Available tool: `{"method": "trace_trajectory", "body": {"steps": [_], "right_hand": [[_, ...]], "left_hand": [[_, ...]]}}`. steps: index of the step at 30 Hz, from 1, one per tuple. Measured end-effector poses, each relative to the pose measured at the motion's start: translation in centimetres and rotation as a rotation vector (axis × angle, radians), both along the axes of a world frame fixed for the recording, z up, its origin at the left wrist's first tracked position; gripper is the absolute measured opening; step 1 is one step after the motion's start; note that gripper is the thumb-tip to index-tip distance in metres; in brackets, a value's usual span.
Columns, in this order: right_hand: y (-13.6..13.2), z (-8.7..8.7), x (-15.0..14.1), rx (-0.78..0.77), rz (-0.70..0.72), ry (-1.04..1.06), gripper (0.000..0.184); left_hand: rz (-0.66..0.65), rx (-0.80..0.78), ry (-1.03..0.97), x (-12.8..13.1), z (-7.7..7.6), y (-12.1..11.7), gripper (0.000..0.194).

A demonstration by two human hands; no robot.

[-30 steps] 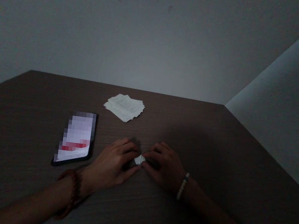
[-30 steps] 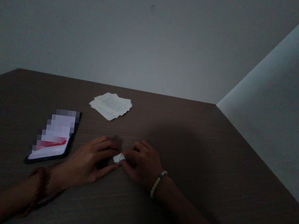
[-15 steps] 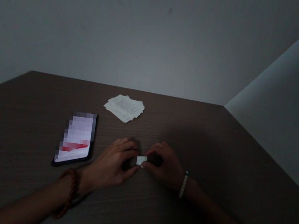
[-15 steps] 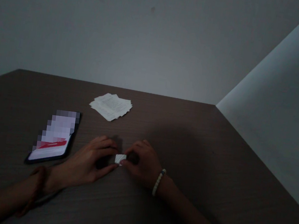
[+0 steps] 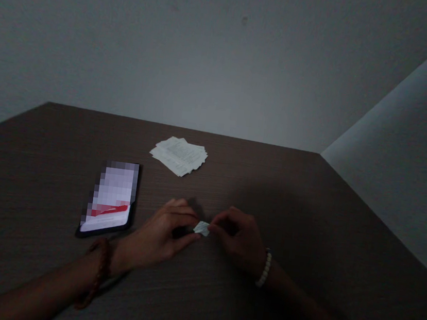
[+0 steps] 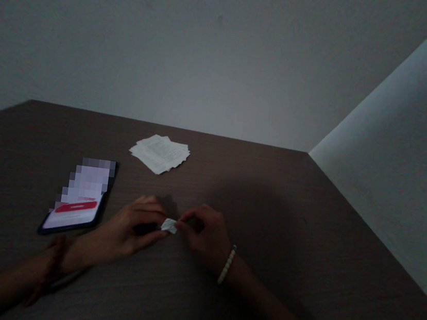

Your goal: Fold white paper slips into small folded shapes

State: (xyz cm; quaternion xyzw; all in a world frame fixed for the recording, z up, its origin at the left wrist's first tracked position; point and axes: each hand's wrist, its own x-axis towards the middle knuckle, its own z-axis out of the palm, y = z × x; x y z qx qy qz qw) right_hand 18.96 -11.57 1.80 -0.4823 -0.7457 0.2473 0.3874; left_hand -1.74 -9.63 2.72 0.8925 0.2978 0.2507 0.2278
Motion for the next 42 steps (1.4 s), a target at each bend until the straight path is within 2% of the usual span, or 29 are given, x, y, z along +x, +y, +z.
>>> {"method": "trace_trajectory", "body": {"steps": [5,11,23,29,42], "right_hand": [[0.10,-0.42,0.18,-0.013,0.011,0.009,0.006],[-0.04,-0.32,0.07,-0.009,0.011,0.019,0.006],[-0.05,-0.26,-0.39,0.180,0.133,-0.055,0.013],[-0.15,-0.46,-0.44,0.137,0.147,-0.086,0.015],[-0.44,-0.57,-0.44,0.070,0.142,-0.040,0.007]], "left_hand": [[-0.009,-0.050,-0.089,-0.20,0.16,0.16,0.016],[0.008,-0.028,-0.053,-0.38,0.01,0.14,0.019],[-0.046,0.007,0.089,-0.39,0.37,-0.27,0.028],[-0.054,0.009,0.116,-0.23,0.55,-0.33,0.033],[-0.063,0.022,0.120,-0.09,0.38,-0.34,0.033]]}}
